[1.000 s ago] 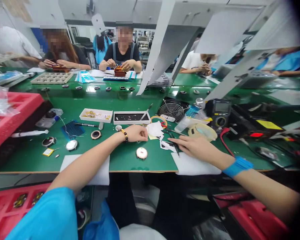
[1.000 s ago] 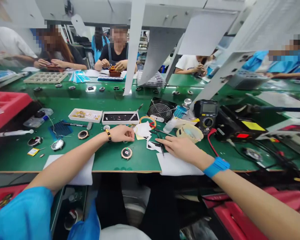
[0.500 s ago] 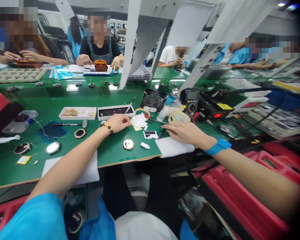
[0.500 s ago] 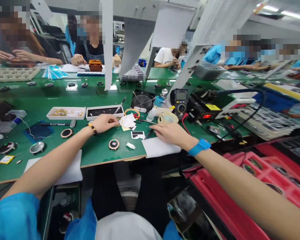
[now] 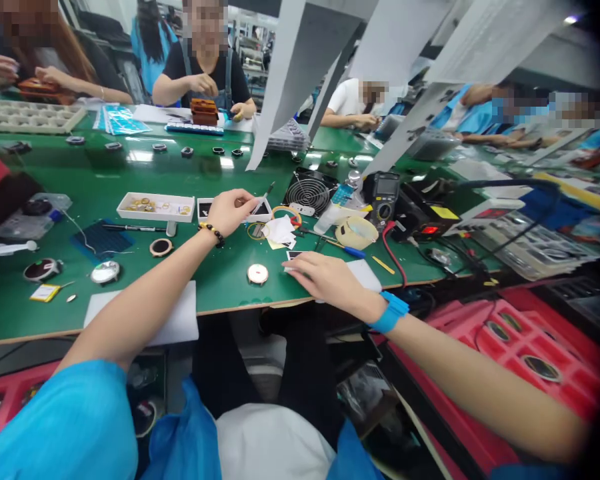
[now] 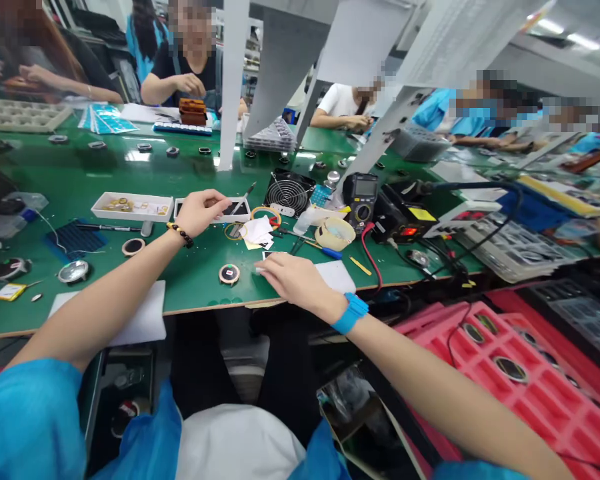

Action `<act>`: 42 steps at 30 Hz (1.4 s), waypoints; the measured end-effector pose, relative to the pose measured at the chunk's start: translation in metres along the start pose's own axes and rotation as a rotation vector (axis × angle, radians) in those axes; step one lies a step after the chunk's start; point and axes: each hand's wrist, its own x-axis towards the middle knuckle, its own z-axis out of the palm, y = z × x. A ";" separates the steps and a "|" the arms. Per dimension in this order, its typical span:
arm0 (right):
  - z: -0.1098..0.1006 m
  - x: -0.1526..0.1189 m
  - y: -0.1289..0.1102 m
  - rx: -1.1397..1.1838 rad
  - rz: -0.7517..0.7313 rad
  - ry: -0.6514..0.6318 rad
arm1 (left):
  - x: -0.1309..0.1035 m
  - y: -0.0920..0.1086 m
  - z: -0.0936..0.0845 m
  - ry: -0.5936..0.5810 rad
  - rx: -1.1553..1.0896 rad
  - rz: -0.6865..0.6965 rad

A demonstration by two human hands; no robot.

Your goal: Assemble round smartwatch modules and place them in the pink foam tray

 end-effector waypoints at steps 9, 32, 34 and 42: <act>-0.019 0.060 0.011 0.651 0.363 0.317 | -0.009 0.022 -0.003 -0.625 -0.491 -0.250; 0.015 0.149 0.045 0.632 -0.056 0.364 | 0.000 0.026 -0.012 -0.126 -0.201 -0.239; 0.014 0.151 0.047 0.658 -0.057 0.411 | 0.004 0.033 -0.019 -0.042 -0.148 -0.238; 0.023 0.155 0.055 0.647 -0.037 0.383 | -0.075 0.120 -0.087 0.131 0.217 -0.072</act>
